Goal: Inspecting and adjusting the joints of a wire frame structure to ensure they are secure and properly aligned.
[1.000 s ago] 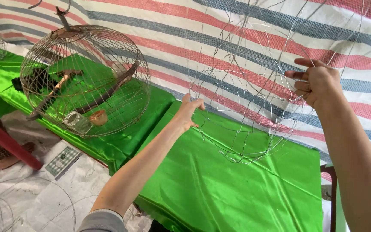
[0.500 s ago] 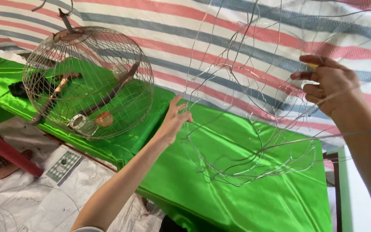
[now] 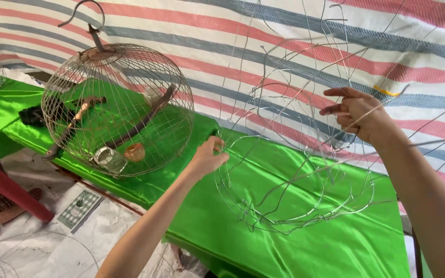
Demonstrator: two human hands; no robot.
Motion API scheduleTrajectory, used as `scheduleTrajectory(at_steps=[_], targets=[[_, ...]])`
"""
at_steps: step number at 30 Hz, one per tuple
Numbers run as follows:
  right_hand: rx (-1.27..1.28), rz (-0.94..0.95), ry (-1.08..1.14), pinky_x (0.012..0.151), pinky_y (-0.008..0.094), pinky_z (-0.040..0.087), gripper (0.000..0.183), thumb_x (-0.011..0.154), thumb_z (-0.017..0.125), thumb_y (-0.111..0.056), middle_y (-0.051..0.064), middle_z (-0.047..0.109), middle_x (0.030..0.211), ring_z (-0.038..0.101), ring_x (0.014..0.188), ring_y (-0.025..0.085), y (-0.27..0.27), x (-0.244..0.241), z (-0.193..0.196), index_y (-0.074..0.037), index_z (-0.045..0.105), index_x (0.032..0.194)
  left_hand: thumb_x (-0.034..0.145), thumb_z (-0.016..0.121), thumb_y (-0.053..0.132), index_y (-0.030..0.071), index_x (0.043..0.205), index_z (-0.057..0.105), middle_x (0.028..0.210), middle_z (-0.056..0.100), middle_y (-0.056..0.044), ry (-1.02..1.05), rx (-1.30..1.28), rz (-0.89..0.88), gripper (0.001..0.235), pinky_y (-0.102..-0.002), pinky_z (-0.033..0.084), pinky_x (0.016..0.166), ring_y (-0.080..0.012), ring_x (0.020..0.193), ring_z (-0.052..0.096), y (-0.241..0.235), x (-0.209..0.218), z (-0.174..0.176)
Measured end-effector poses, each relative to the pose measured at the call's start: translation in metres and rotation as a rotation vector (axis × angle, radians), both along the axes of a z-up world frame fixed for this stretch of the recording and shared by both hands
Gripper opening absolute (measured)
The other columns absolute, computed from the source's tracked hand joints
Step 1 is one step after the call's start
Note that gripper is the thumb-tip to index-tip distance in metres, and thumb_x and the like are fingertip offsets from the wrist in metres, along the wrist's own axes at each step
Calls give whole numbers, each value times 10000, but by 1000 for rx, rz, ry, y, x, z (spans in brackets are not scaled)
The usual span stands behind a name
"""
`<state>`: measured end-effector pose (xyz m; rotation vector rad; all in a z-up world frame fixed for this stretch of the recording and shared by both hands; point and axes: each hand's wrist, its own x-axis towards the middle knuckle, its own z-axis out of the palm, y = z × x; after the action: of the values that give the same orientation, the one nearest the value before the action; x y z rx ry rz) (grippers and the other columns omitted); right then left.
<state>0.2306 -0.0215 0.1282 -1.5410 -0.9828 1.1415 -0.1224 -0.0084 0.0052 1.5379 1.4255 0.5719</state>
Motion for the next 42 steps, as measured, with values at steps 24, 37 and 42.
scheduleTrajectory(at_steps=[24, 37, 42], targets=[[1, -18, -88, 328, 239, 117, 377, 1007, 322, 70, 247, 677, 892, 251, 366, 91, 7, -9, 2, -64, 603, 1220, 1056, 319, 385, -54, 1515, 350, 1458, 517, -316, -139, 511, -357, 636, -481, 446, 1097, -382, 1366, 511, 3, 29, 133], [-66, -139, -109, 423, 243, 409, 319, 959, 491, 15, 101, 742, 928, 480, 502, 124, 28, 32, -4, -159, 655, 1171, 1060, 412, 106, -72, 1390, 510, 893, 692, -210, -548, -187, -319, 387, -303, 563, 513, -216, 573, 625, 37, 59, 121], [-54, -53, -121, 521, 294, 487, 287, 955, 645, -31, 132, 742, 939, 564, 588, 152, 36, 57, -4, -104, 631, 1231, 1089, 382, 102, -34, 1363, 514, 810, 679, -186, -639, -265, -326, 333, -233, 435, 362, -145, 439, 527, 50, 58, 116]])
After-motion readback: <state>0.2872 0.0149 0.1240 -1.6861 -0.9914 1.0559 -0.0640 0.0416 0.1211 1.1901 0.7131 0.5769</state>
